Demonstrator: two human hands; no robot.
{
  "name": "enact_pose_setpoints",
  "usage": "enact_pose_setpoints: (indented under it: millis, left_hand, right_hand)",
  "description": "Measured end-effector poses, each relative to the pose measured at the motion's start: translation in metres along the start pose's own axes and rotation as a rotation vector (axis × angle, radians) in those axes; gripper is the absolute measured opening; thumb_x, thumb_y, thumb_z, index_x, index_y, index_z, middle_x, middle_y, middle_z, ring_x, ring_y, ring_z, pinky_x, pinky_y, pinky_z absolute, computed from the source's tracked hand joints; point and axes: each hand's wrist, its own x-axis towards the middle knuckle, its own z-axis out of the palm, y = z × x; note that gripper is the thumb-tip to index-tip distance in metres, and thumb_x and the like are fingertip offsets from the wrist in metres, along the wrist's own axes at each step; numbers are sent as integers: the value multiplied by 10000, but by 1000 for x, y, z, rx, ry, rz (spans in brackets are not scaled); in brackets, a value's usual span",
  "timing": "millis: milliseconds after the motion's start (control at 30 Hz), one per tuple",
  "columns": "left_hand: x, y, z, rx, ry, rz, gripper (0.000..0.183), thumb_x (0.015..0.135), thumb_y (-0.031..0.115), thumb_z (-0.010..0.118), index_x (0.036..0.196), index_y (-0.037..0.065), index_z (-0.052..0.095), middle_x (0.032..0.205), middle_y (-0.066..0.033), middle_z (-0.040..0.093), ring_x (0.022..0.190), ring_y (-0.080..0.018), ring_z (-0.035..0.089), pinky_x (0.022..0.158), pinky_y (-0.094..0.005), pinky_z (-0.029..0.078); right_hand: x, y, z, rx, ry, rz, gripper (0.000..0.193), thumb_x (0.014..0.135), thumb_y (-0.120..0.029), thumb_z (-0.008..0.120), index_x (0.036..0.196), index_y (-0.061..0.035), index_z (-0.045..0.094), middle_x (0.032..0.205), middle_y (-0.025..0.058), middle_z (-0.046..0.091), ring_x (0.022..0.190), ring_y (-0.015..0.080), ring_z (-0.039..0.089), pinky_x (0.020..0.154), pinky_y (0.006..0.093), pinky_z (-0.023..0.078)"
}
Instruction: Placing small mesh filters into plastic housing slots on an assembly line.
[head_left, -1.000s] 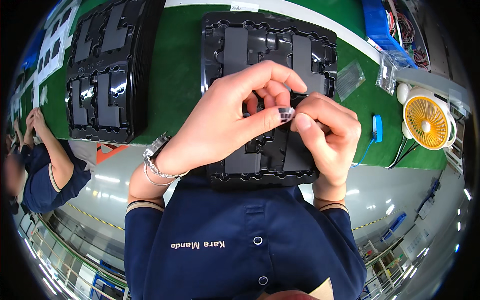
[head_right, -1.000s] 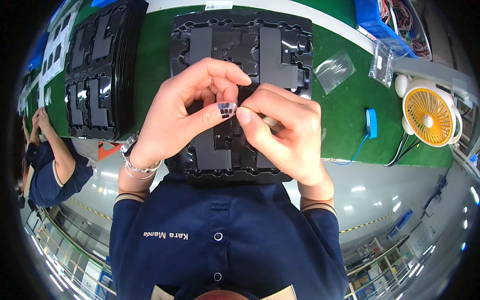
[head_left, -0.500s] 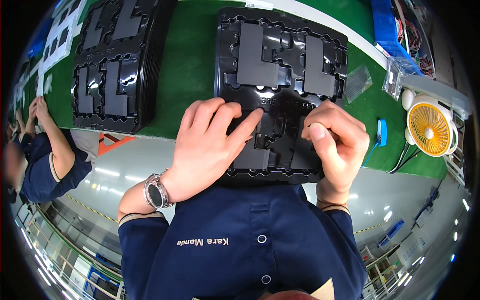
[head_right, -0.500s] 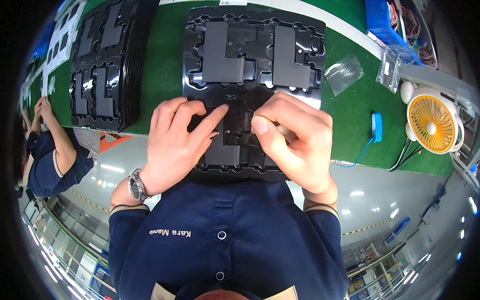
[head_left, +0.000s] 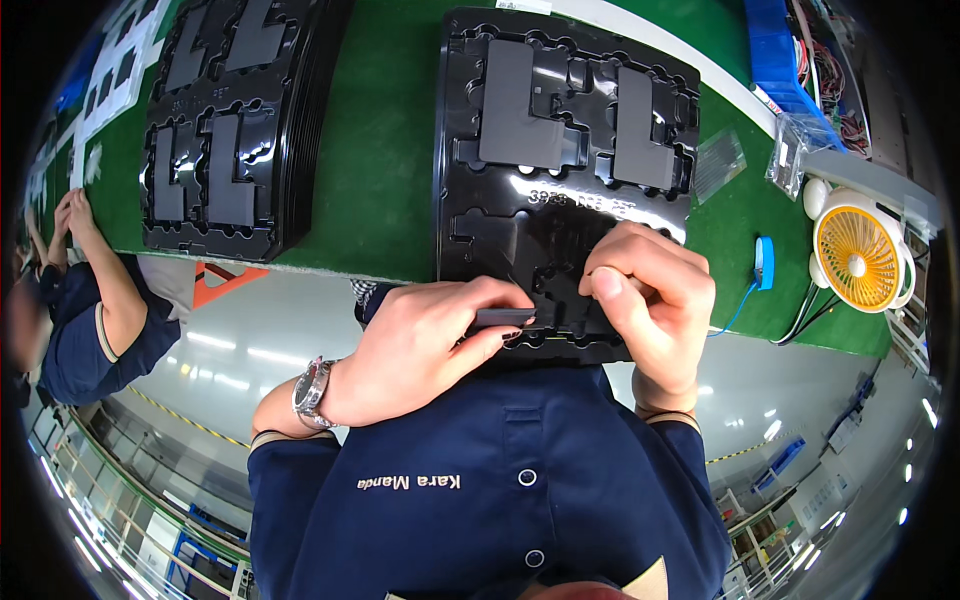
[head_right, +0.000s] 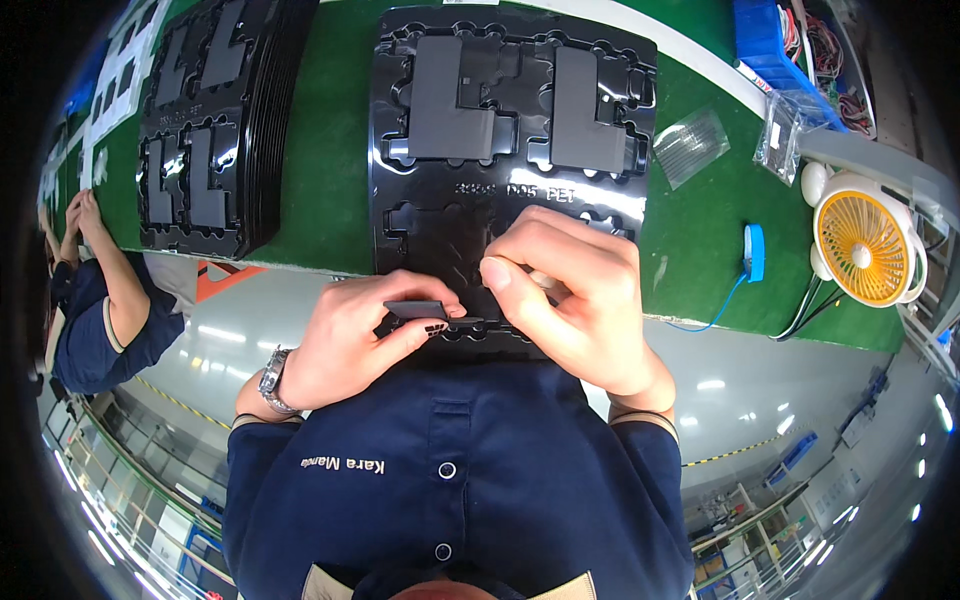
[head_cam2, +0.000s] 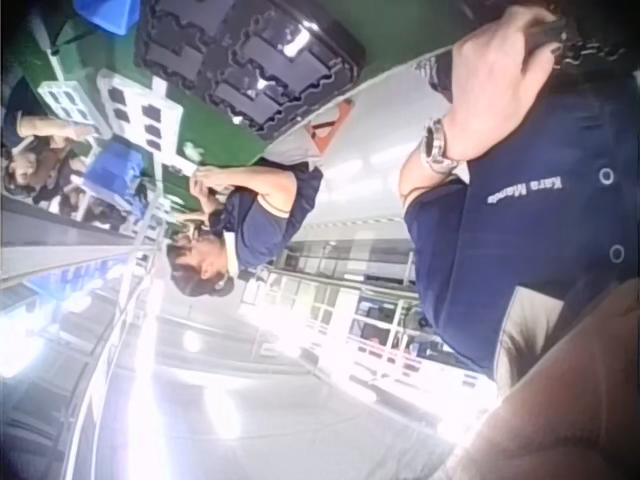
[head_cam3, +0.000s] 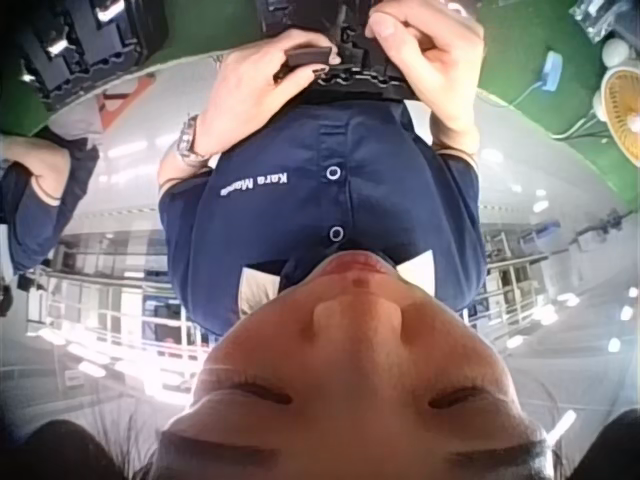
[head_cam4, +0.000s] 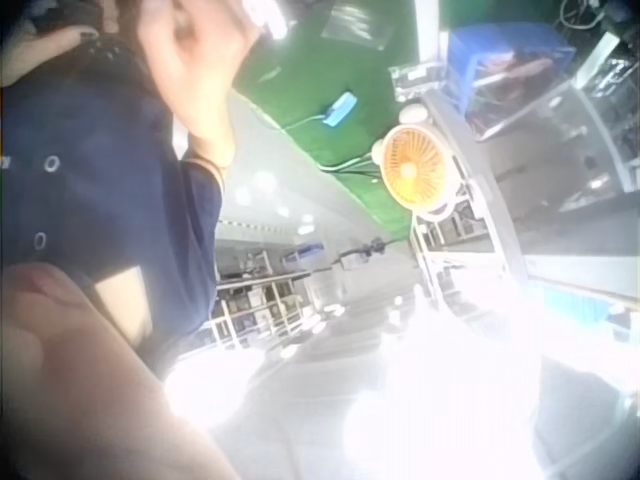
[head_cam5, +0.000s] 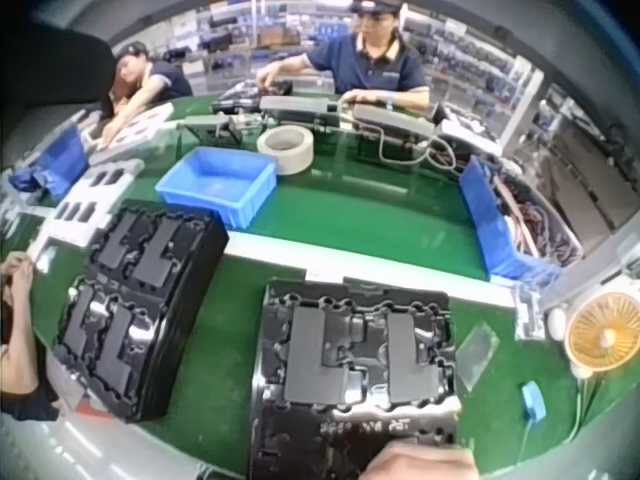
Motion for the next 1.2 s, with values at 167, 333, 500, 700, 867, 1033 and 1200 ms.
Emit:
enact_pose_setpoints:
  millis: [167, 333, 500, 700, 867, 1033, 1200]
  left_hand:
    - [15, 1, -14, -425, -24, -197, 163, 859, 43, 660, 1012, -12, 672, 917, -71, 693, 843, -144, 671, 740, -260, 525]
    - [29, 5, -24, -676, 22, -226, 169, 868, 43, 668, 1018, -33, 660, 902, -71, 683, 838, -123, 654, 766, -260, 529]
    - [37, 3, -19, -742, 61, -160, 174, 879, 58, 666, 1024, -36, 653, 893, -73, 678, 839, -127, 655, 761, -261, 529]
    - [38, 3, -14, -755, 91, -128, 170, 892, 58, 655, 1034, -34, 646, 889, -73, 678, 840, -122, 654, 749, -255, 528]
    - [38, 4, -13, -742, 82, -127, 164, 891, 41, 652, 1038, -32, 641, 896, -71, 677, 845, -119, 653, 752, -254, 529]
    - [37, 3, -12, -738, 84, -121, 166, 891, 34, 651, 1043, -31, 636, 916, -72, 675, 855, -121, 656, 769, -259, 531]
    - [38, 5, -14, -721, 74, -134, 165, 892, 27, 648, 1045, -34, 632, 918, -72, 675, 859, -123, 658, 780, -261, 533]
  right_hand:
    - [5, -5, 3, -37, -44, 44, 83, 850, -40, 652, 791, 18, 637, 654, 51, 558, 528, 124, 482, 480, 278, 360]
    - [8, -7, 7, -75, -80, 72, 74, 849, -37, 645, 800, 18, 644, 656, 56, 567, 532, 135, 492, 485, 286, 371]
    - [9, -6, 10, -41, -44, 115, 73, 850, -37, 639, 804, 19, 649, 659, 55, 570, 538, 137, 499, 496, 285, 381]
    - [10, -2, 10, -22, -11, 105, 84, 853, -37, 633, 796, 23, 649, 659, 56, 573, 543, 135, 502, 505, 280, 386]
    - [11, -4, 8, -49, -32, 105, 83, 849, -35, 635, 792, 23, 648, 655, 55, 573, 545, 134, 505, 504, 280, 385]
    - [12, -4, 9, -30, -20, 109, 72, 840, -25, 639, 786, 21, 651, 654, 54, 576, 542, 133, 505, 500, 279, 383]
    - [13, -4, 8, -43, -26, 99, 64, 835, -19, 640, 785, 17, 654, 656, 51, 582, 537, 132, 505, 494, 277, 381]
